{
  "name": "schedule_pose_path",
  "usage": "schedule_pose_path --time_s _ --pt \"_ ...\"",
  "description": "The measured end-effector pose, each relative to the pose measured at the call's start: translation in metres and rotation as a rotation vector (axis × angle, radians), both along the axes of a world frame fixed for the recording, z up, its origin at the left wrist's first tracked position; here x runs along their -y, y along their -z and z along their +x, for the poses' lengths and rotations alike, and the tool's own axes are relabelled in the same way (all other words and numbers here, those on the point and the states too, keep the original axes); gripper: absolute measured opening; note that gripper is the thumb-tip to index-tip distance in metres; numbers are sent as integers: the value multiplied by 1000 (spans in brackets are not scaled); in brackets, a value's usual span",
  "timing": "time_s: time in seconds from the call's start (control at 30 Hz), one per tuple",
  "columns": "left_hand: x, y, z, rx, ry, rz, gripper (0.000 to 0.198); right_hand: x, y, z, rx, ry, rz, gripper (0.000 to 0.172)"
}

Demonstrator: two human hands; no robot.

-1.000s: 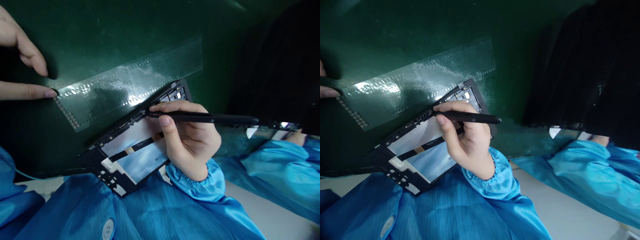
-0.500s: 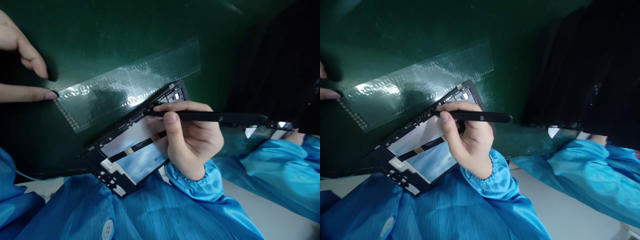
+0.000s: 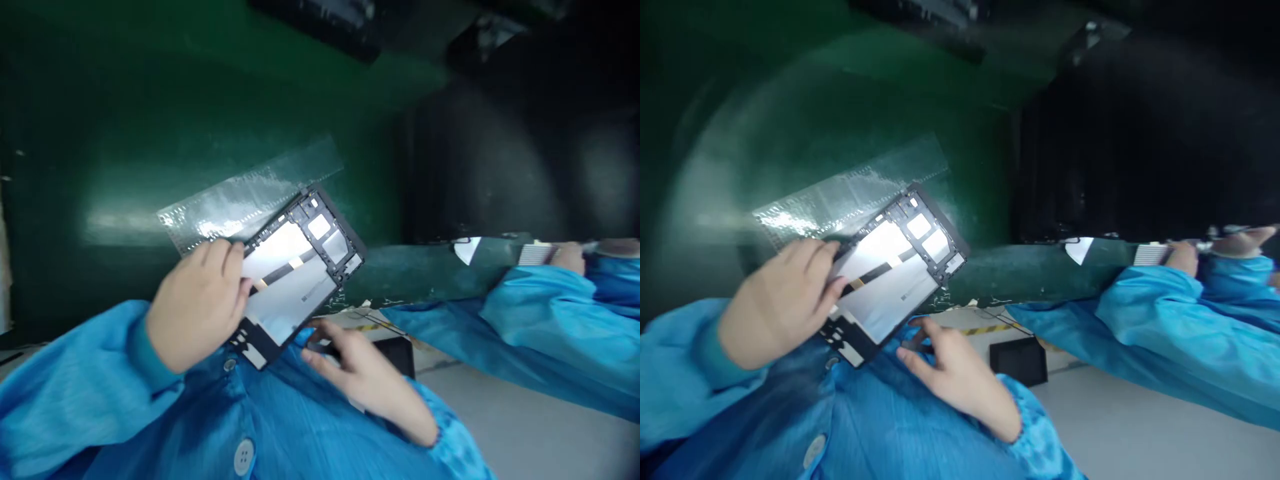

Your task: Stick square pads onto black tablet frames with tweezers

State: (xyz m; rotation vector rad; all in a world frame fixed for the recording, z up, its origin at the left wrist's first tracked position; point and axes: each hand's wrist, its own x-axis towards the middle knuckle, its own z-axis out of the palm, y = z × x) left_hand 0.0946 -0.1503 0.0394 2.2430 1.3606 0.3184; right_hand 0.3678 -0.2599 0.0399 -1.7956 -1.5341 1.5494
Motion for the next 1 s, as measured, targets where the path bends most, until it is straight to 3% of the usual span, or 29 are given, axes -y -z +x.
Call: schedule_pose_path --time_s 0.03,0.1,0.17,0.2,0.27,0.33,0.43,0.57,0.67,0.73,0.9,1.0 --pt "8 0 7 22 8 13 43 18 7 -8 -5 113 -27 36" --pt "16 -4 13 109 27 54 41 40 23 -23 -61 546 65 52" --pt "8 -8 6 225 37 105 36 36 31 -29 -141 885 130 56" --pt "-1 -8 -1 285 7 141 32 22 31 -29 -188 960 159 57" --pt "-28 -3 -21 403 -140 243 30 -27 23 -30 -284 939 233 57" --pt "-57 8 -44 519 -349 372 32 -98 10 -42 -374 816 322 54" --pt "-86 27 -72 663 -537 517 37 -223 -4 -97 -483 642 367 53" --pt "-90 39 -80 705 -509 530 34 -369 -4 -205 -433 473 274 35" --pt "-86 38 -73 679 -412 445 32 -435 1 -240 -322 377 218 35" --pt "-84 38 -69 675 -360 379 32 -457 3 -220 -224 346 218 38" --pt "-77 39 -65 726 -298 216 33 -463 -14 -82 124 517 271 40" --pt "-73 36 -56 770 -309 94 36 -463 -28 -29 242 599 231 43"
